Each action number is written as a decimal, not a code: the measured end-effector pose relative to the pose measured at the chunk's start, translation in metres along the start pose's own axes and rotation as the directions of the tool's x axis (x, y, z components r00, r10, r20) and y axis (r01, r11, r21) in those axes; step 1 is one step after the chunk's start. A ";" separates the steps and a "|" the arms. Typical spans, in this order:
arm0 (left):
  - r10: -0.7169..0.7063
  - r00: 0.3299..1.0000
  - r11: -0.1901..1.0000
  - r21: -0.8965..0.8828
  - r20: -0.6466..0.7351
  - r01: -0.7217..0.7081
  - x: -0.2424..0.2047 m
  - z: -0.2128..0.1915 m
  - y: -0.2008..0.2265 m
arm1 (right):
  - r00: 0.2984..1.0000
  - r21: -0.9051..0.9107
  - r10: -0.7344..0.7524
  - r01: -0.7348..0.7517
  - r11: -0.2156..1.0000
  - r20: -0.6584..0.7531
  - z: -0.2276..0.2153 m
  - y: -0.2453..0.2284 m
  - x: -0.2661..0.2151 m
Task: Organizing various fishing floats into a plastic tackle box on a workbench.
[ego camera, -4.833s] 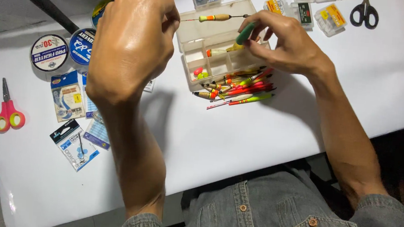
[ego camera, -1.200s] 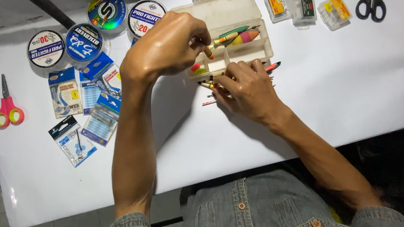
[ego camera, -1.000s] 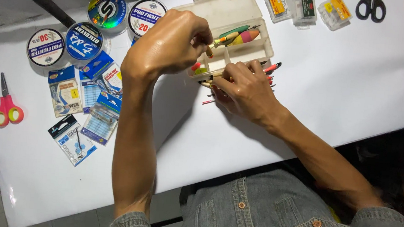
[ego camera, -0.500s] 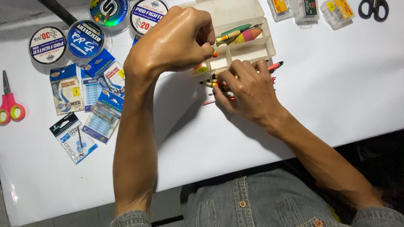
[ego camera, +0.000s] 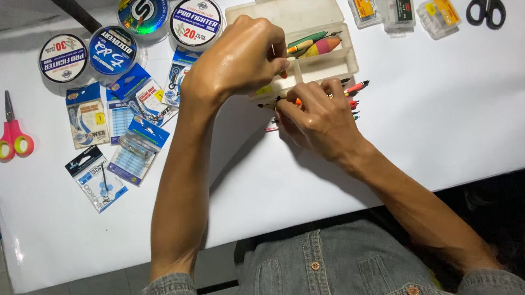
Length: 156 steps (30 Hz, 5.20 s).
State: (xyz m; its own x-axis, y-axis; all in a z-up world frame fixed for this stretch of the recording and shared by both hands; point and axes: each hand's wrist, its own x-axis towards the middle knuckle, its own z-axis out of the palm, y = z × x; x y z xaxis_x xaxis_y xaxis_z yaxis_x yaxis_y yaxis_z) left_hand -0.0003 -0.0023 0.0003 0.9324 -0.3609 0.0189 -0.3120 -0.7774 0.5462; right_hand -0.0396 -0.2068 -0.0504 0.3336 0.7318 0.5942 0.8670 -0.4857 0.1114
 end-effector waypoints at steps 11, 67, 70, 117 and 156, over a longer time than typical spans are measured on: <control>0.102 0.976 0.958 -0.246 -0.194 -0.149 -0.006 -0.011 -0.007 | 0.961 0.473 0.266 -0.271 0.838 0.079 -0.015 0.032 0.001; -0.295 0.955 0.859 0.430 -0.025 0.277 -0.002 0.100 0.025 | 0.892 0.432 0.367 -0.449 0.782 0.263 -0.012 0.049 -0.013; -0.279 0.960 0.897 0.358 0.006 0.258 -0.004 0.095 0.025 | 0.896 0.464 0.365 -0.443 0.767 0.252 -0.017 0.050 -0.004; -0.171 0.981 0.984 0.071 0.089 0.165 -0.028 -0.022 0.036 | 0.968 -0.033 -0.231 0.235 0.971 0.101 0.005 0.042 -0.001; -0.261 0.963 0.877 0.433 0.066 0.209 -0.002 0.119 0.052 | 0.912 0.381 0.163 -0.313 0.870 0.377 -0.040 0.083 -0.018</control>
State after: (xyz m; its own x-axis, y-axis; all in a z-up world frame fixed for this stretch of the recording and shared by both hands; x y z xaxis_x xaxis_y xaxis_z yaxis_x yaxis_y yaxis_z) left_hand -0.0400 -0.1037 -0.0713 0.9675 -0.1781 -0.1795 -0.1581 -0.9801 0.1204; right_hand 0.0114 -0.2794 -0.0204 0.5849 0.7685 0.2596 0.7910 -0.4695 -0.3923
